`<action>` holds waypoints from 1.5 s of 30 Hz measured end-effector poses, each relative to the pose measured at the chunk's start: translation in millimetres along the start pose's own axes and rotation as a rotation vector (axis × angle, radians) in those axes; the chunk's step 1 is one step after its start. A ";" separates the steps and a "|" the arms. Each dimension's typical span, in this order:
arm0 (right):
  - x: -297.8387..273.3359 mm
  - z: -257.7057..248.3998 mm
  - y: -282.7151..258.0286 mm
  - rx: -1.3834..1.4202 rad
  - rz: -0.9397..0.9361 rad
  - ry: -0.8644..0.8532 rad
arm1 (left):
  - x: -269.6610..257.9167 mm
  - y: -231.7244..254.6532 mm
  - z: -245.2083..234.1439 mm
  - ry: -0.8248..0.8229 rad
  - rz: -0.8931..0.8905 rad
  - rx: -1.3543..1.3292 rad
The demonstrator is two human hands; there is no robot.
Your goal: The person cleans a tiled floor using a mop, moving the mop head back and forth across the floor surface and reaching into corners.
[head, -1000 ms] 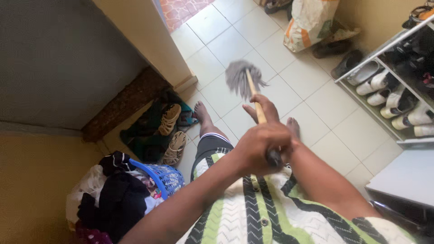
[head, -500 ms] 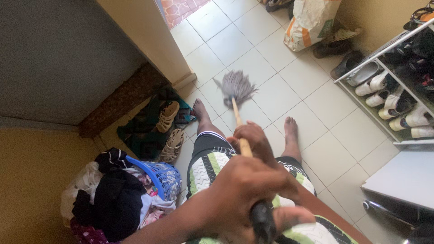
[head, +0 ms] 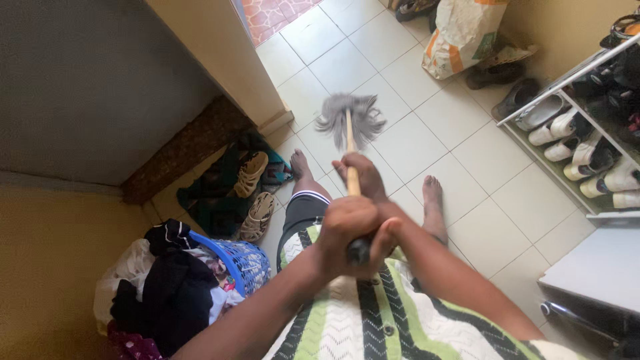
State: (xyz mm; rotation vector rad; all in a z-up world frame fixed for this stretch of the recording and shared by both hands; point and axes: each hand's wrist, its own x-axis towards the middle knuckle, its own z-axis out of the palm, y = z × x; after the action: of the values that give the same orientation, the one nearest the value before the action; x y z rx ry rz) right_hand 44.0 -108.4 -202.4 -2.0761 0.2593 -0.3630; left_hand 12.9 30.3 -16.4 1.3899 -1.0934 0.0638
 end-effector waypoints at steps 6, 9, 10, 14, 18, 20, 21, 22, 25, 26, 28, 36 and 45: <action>1.8 -36.4 33.4 -0.110 -0.048 -0.151 | -22.3 -20.0 25.1 -0.192 -0.054 0.086; -13.9 -38.4 4.8 -0.091 -0.035 -0.086 | -11.4 1.7 15.1 -0.198 -0.054 0.056; -17.9 -41.3 -9.7 -0.088 -0.038 -0.085 | -4.5 11.5 9.4 -0.216 -0.073 0.052; -46.8 -59.2 -69.8 0.051 -0.182 -0.018 | 23.0 63.5 -26.6 -0.214 -0.113 -0.053; -72.5 -69.4 -90.1 0.090 -0.182 -0.100 | 50.9 108.4 -46.4 -0.129 -0.119 -0.117; -75.1 -67.6 -72.6 0.122 -0.093 -0.136 | 55.3 113.2 -43.6 -0.104 -0.115 -0.172; -77.6 -66.4 -59.1 0.156 -0.008 -0.180 | 53.3 113.1 -39.1 -0.085 -0.111 -0.240; -78.8 -65.4 -43.8 0.154 -0.003 -0.174 | 49.3 111.0 -35.7 -0.066 -0.105 -0.310; -78.0 -76.5 10.2 -0.099 -0.039 -0.117 | 27.8 94.9 -11.1 -0.148 -0.086 -0.275; -74.6 -83.2 27.9 -0.115 -0.091 -0.048 | 22.1 82.7 0.8 -0.203 -0.086 -0.280; -69.8 -98.2 63.3 -0.137 -0.148 0.026 | 8.0 55.1 26.6 -0.258 -0.076 -0.288; -59.0 -126.2 157.9 -0.518 0.054 0.143 | -18.8 -23.4 64.8 -0.427 -0.247 -0.229; -65.2 -85.3 6.2 -0.238 0.268 -0.076 | 35.9 80.9 4.7 -0.352 -0.230 -0.160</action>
State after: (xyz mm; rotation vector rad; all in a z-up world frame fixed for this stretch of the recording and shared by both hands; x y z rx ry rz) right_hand -47.7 -158.4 -176.6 -2.2458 0.5500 -0.0930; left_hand -20.2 28.0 65.8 1.4031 -1.1882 -0.4416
